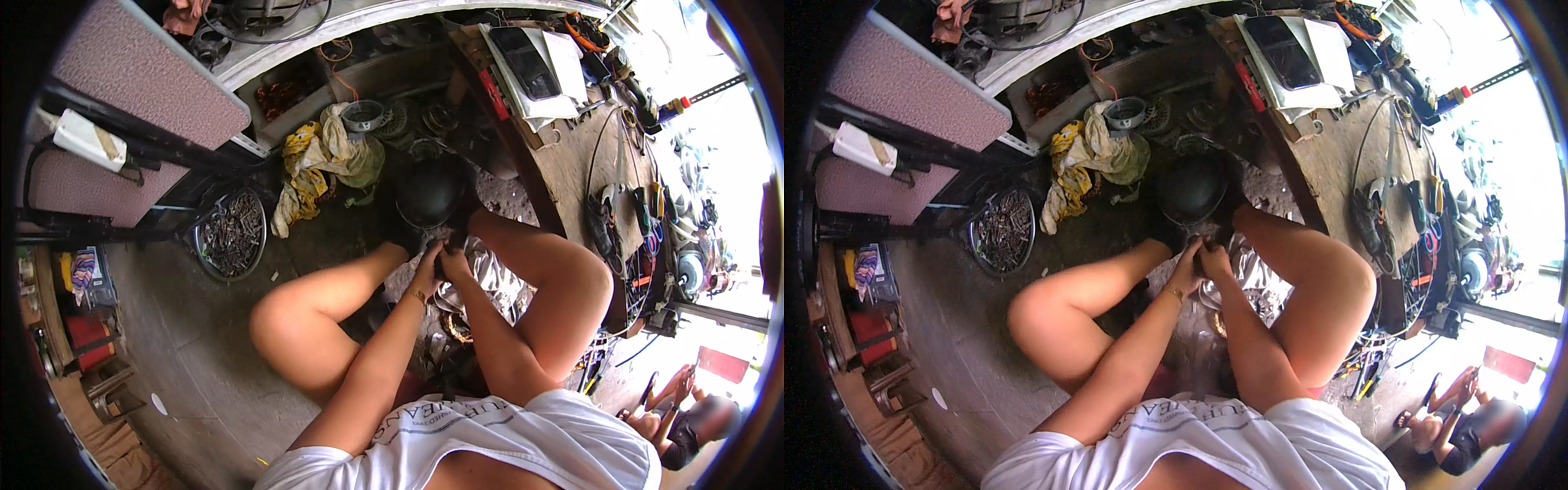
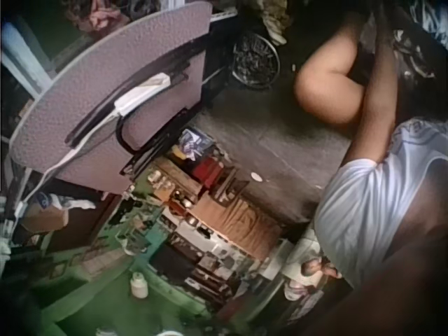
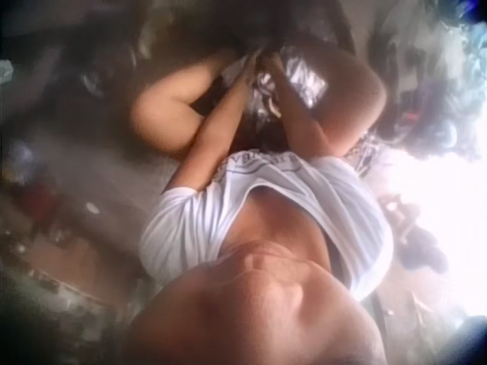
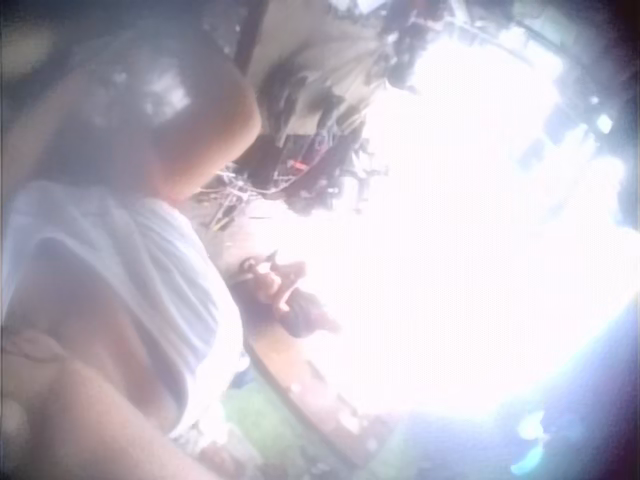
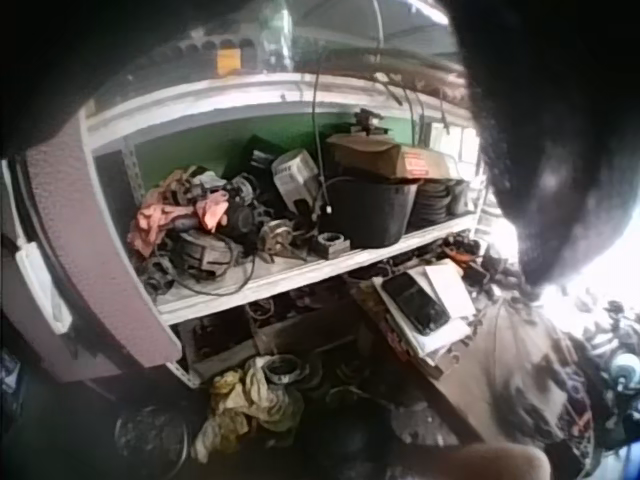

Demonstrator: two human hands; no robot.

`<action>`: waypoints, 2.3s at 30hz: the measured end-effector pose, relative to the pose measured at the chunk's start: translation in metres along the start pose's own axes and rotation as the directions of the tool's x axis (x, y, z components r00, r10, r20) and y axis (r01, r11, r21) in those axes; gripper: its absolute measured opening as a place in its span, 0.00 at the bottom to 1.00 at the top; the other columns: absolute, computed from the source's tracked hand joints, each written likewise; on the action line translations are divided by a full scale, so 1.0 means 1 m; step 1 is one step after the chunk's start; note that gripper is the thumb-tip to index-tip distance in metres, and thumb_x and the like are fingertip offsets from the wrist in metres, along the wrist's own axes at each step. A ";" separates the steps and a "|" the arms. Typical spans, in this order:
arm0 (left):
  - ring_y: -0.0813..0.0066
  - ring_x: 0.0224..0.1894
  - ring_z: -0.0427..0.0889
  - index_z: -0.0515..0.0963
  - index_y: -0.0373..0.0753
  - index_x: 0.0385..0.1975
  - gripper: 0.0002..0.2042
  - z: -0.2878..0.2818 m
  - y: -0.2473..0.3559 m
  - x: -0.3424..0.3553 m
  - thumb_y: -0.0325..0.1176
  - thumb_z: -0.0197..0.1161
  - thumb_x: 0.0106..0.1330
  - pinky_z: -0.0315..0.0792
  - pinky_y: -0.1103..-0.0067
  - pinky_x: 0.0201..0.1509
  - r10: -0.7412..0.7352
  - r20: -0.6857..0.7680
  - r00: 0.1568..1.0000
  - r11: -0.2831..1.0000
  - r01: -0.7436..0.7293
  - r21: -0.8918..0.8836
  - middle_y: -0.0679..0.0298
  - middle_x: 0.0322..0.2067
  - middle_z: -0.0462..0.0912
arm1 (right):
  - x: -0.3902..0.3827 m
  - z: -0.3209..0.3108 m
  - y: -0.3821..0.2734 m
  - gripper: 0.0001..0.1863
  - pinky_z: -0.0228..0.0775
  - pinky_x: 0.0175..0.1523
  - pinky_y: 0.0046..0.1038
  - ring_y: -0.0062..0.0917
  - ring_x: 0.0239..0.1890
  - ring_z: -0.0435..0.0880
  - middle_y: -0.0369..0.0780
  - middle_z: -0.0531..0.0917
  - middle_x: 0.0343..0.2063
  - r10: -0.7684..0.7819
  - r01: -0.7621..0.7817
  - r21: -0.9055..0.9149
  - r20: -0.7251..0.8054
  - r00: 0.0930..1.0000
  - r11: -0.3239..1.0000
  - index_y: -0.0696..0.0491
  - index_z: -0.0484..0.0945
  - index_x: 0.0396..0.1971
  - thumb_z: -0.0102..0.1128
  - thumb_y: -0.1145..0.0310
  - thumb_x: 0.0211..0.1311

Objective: The person is repairing a compressor by hand and using a screwdriver to pry and manipulate internal components.

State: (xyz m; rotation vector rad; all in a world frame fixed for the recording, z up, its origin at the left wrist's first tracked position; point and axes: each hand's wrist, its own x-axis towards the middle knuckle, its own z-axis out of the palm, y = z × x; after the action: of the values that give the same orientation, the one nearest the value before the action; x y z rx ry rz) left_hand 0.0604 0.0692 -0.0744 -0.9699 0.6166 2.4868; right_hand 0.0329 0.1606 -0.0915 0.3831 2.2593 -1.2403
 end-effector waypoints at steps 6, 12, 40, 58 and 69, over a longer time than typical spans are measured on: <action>0.70 0.41 0.78 0.76 0.40 0.43 0.14 0.022 0.009 -0.007 0.43 0.60 0.64 0.73 0.73 0.46 0.090 -0.203 0.975 0.995 -0.095 -0.013 0.64 0.38 0.80 | -0.004 0.004 -0.025 0.30 0.67 0.56 0.41 0.53 0.51 0.76 0.61 0.78 0.42 0.173 -0.173 -0.001 0.037 0.984 0.985 0.66 0.77 0.43 0.47 0.50 0.62; 0.71 0.38 0.78 0.76 0.38 0.40 0.15 0.026 0.025 -0.015 0.42 0.64 0.60 0.74 0.74 0.39 0.056 -0.246 0.968 0.998 -0.049 0.033 0.62 0.37 0.79 | -0.036 -0.022 -0.096 0.28 0.69 0.52 0.36 0.38 0.51 0.77 0.56 0.77 0.47 0.287 -0.302 0.059 0.181 0.941 0.952 0.70 0.70 0.51 0.44 0.56 0.67; 0.67 0.47 0.75 0.75 0.48 0.46 0.24 0.071 0.075 -0.076 0.59 0.58 0.59 0.73 0.64 0.43 -0.028 -0.114 0.993 0.975 0.052 0.214 0.64 0.47 0.77 | -0.022 -0.028 -0.099 0.22 0.73 0.46 0.37 0.39 0.44 0.81 0.53 0.80 0.45 0.105 -0.098 -0.037 0.295 0.950 0.994 0.64 0.73 0.50 0.41 0.62 0.67; 0.70 0.40 0.69 0.69 0.47 0.44 0.18 0.039 -0.005 -0.155 0.51 0.55 0.61 0.68 0.59 0.46 0.066 -0.113 0.991 0.997 -0.062 0.044 0.67 0.38 0.70 | -0.163 -0.075 -0.074 0.24 0.74 0.41 0.38 0.39 0.36 0.84 0.52 0.83 0.33 -0.185 0.182 -0.084 -0.026 0.982 0.980 0.60 0.76 0.44 0.56 0.53 0.58; 0.66 0.43 0.72 0.68 0.45 0.51 0.20 0.037 -0.048 -0.172 0.48 0.50 0.64 0.67 0.60 0.47 0.094 -0.219 0.971 0.995 -0.086 0.042 0.64 0.43 0.73 | -0.136 -0.100 0.027 0.27 0.68 0.53 0.40 0.49 0.49 0.78 0.55 0.80 0.44 0.032 -0.020 0.048 -0.275 0.961 0.999 0.61 0.76 0.45 0.56 0.51 0.58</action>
State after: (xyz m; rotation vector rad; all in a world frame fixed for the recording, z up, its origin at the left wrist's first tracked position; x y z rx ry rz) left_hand 0.1823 0.0937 0.0587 -1.2433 0.7837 2.4569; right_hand 0.1264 0.2604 0.0113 0.6357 2.4507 -1.2940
